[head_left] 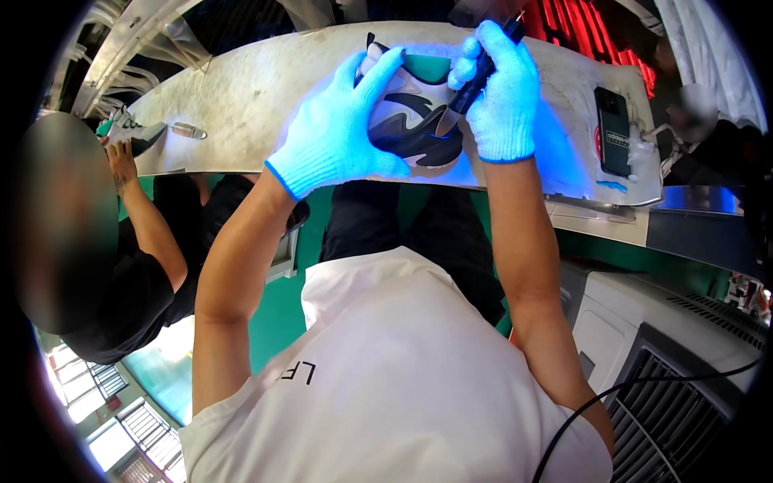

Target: The person uses a small black tool to scrub and clean the surface of a white and grey sneaker with teal accents. They repeatedly rub the tool against the shoe's upper and sole, rotating the shoe to access different areas. The person places the shoe on a white cloth on the table and continues the cleaning process.

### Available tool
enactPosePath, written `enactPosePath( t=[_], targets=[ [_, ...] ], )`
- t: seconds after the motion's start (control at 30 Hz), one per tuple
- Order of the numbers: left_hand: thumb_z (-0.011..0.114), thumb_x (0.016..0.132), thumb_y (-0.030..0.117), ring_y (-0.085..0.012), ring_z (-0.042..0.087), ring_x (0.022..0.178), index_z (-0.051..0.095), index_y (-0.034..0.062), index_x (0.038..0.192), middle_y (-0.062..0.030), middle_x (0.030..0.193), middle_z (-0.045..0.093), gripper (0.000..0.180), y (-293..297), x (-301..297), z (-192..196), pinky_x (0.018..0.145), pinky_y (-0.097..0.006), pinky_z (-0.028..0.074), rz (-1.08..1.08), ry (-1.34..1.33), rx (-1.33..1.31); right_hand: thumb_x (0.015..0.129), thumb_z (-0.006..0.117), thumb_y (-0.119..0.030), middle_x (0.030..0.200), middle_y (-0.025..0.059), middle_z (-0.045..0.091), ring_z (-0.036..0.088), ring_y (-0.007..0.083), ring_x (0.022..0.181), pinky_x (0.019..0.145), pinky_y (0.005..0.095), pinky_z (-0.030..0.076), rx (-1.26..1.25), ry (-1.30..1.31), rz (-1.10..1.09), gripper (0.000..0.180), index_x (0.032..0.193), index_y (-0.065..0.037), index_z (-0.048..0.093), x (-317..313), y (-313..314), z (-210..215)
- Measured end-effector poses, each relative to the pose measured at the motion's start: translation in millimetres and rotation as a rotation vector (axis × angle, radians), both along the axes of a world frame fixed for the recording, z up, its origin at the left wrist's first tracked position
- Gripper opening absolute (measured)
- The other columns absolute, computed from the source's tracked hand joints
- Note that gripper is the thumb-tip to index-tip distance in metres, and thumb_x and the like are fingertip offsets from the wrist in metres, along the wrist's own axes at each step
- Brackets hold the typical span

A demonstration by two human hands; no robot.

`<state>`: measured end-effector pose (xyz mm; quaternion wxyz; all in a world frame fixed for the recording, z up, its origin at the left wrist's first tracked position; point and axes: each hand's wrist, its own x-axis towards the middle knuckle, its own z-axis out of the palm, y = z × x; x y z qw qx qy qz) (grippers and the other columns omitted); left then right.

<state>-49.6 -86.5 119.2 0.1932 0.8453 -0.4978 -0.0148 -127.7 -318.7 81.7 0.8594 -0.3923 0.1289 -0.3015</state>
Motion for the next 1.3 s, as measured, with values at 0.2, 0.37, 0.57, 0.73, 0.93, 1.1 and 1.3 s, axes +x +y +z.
enactPosePath(
  t=[0.2, 0.37, 0.57, 0.73, 0.93, 1.1, 1.3],
  targets=[
    [0.106, 0.057, 0.049, -0.0533, 0.057, 0.146, 0.029, 0.0282, 0.178, -0.0278, 0.177, 0.034, 0.146, -1.9, -8.2, 3.7, 0.120, -0.054, 0.053, 0.045, -0.038, 0.055, 0.110, 0.070, -0.025, 0.077, 0.0066, 0.067, 0.065, 0.0188, 0.060, 0.056, 0.0344, 0.053, 0.037, 0.024, -0.128, 0.022, 0.100, -0.006, 0.066, -13.0, 28.2, 9.7],
    [0.106, 0.054, 0.047, -0.0538, 0.057, 0.146, 0.030, 0.0297, 0.178, -0.0276, 0.178, 0.032, 0.147, -0.2, -1.7, -0.2, 0.119, -0.055, 0.054, -0.020, -0.009, 0.004, 0.113, 0.065, -0.025, 0.081, 0.0005, 0.066, 0.049, 0.0134, 0.055, 0.055, 0.0319, 0.044, 0.339, -0.384, 0.184, 0.018, 0.100, -0.012, 0.063, -25.0, 22.3, -12.3],
    [0.104, 0.059, 0.043, -0.0524, 0.066, 0.134, 0.036, 0.0316, 0.175, -0.0321, 0.176, 0.031, 0.135, -1.0, -8.6, -2.1, 0.109, -0.054, 0.061, -0.047, -0.114, -0.011, 0.116, 0.061, -0.045, 0.083, -0.0004, 0.064, 0.049, 0.0123, 0.058, 0.055, 0.0337, 0.040, 0.205, -0.197, -0.027, 0.033, 0.107, -0.014, 0.068, -26.3, 42.7, 0.6],
    [0.104, 0.058, 0.042, -0.0518, 0.067, 0.132, 0.038, 0.0328, 0.174, -0.0323, 0.174, 0.032, 0.134, -3.8, 0.8, -4.7, 0.105, -0.053, 0.063, -0.129, -0.079, -0.087, 0.118, 0.055, -0.050, 0.082, -0.0004, 0.060, 0.047, 0.0126, 0.058, 0.056, 0.0333, 0.040, 0.269, -0.518, 0.285, 0.040, 0.105, -0.015, 0.070, -24.9, 20.0, -26.9],
    [0.105, 0.056, 0.052, -0.0547, 0.058, 0.143, 0.033, 0.0284, 0.177, -0.0302, 0.179, 0.026, 0.143, -11.4, -13.0, 6.5, 0.116, -0.059, 0.056, -0.029, -0.029, 0.070, 0.112, 0.063, -0.023, 0.073, 0.0020, 0.055, 0.047, 0.0107, 0.053, 0.049, 0.0267, 0.041, 0.070, -0.016, -0.300, 0.025, 0.094, -0.008, 0.057, -15.2, 78.0, 32.0],
    [0.102, 0.060, 0.056, -0.0548, 0.061, 0.138, 0.040, 0.0254, 0.173, -0.0309, 0.173, 0.034, 0.133, -11.1, -14.4, -2.9, 0.112, -0.058, 0.057, -0.030, -0.079, -0.032, 0.113, 0.061, -0.024, 0.075, 0.0008, 0.054, 0.042, 0.0111, 0.055, 0.050, 0.0290, 0.036, 0.070, -0.034, -0.284, 0.024, 0.096, -0.009, 0.055, -9.8, 88.9, 33.8],
    [0.101, 0.063, 0.056, -0.0530, 0.068, 0.120, 0.051, 0.0221, 0.164, -0.0294, 0.155, 0.049, 0.117, -6.5, -11.7, -5.0, 0.104, -0.057, 0.059, -0.062, -0.140, -0.106, 0.114, 0.061, -0.032, 0.072, -0.0018, 0.049, 0.046, 0.0131, 0.058, 0.057, 0.0319, 0.043, 0.324, -0.276, -0.049, 0.038, 0.082, -0.015, 0.050, -1.4, 57.3, 26.7]
  ],
)
